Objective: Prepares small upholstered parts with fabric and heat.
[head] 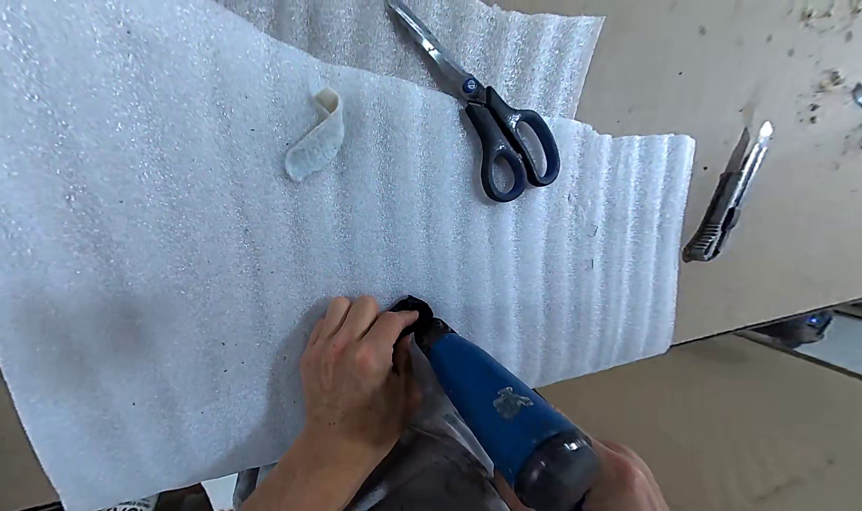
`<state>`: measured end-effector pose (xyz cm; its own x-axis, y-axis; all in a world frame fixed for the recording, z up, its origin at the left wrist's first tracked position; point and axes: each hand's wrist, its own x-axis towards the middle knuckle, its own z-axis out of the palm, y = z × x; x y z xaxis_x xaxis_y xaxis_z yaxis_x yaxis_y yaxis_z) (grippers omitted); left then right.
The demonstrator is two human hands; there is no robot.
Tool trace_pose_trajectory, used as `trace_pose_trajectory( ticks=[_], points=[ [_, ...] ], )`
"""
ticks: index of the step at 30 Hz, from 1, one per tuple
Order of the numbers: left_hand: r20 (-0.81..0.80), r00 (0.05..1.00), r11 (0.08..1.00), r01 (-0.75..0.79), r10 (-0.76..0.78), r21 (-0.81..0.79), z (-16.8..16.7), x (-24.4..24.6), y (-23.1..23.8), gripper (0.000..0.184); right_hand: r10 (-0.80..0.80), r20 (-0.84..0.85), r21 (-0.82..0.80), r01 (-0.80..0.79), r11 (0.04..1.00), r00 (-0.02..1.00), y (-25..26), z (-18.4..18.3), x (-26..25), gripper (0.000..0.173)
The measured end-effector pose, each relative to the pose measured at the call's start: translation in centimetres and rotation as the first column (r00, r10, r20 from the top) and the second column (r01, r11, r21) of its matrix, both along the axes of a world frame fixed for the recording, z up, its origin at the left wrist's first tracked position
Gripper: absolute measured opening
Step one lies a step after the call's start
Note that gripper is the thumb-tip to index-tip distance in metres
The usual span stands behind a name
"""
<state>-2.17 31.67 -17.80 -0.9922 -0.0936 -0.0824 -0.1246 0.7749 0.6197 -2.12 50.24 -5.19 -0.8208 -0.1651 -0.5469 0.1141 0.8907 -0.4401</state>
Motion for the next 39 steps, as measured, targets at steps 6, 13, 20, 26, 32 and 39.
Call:
trace_pose_trajectory(
  ticks=[6, 13, 20, 26, 32, 39],
  points=[
    [0.013, 1.000, 1.000, 0.018, -0.018, 0.000, 0.0, 0.1, -0.2, 0.023, -0.156, -0.115, 0.055, 0.163, 0.985, 0.981, 4.3, 1.5, 0.2, 0.054],
    [-0.035, 0.999, 0.902, 0.011, 0.005, 0.432, 0.9, 0.6, -1.8, 0.023, -0.107, -0.416, 0.290, 0.243, 0.926, 0.903, 8.2, -4.7, -3.4, 0.069],
    [-0.414, 0.910, 0.792, 0.251, 0.001, 0.556, 7.2, 0.2, -1.5, 0.041, -0.309, -0.158, -0.727, 0.102, 0.679, 0.938, 0.4, -0.3, -1.3, 0.046],
    [-0.472, 0.881, 0.777, 0.318, -0.031, 0.543, 9.3, 0.8, -0.1, 0.051, -0.418, -0.228, -0.900, -0.027, 0.435, 0.879, -0.5, 0.3, -0.7, 0.017],
    [-0.259, 0.964, 0.473, 0.258, -0.064, 0.843, 10.9, 1.0, 0.7, 0.031, -0.385, -0.234, -0.904, -0.054, 0.424, 0.893, -0.2, 1.1, 0.1, 0.026],
    [-0.230, 0.966, 0.374, 0.258, -0.119, 0.891, 12.4, 1.5, 1.0, 0.035, -0.423, -0.305, -0.881, -0.085, 0.465, 0.853, -0.2, 2.4, 1.2, 0.021]
  ],
)
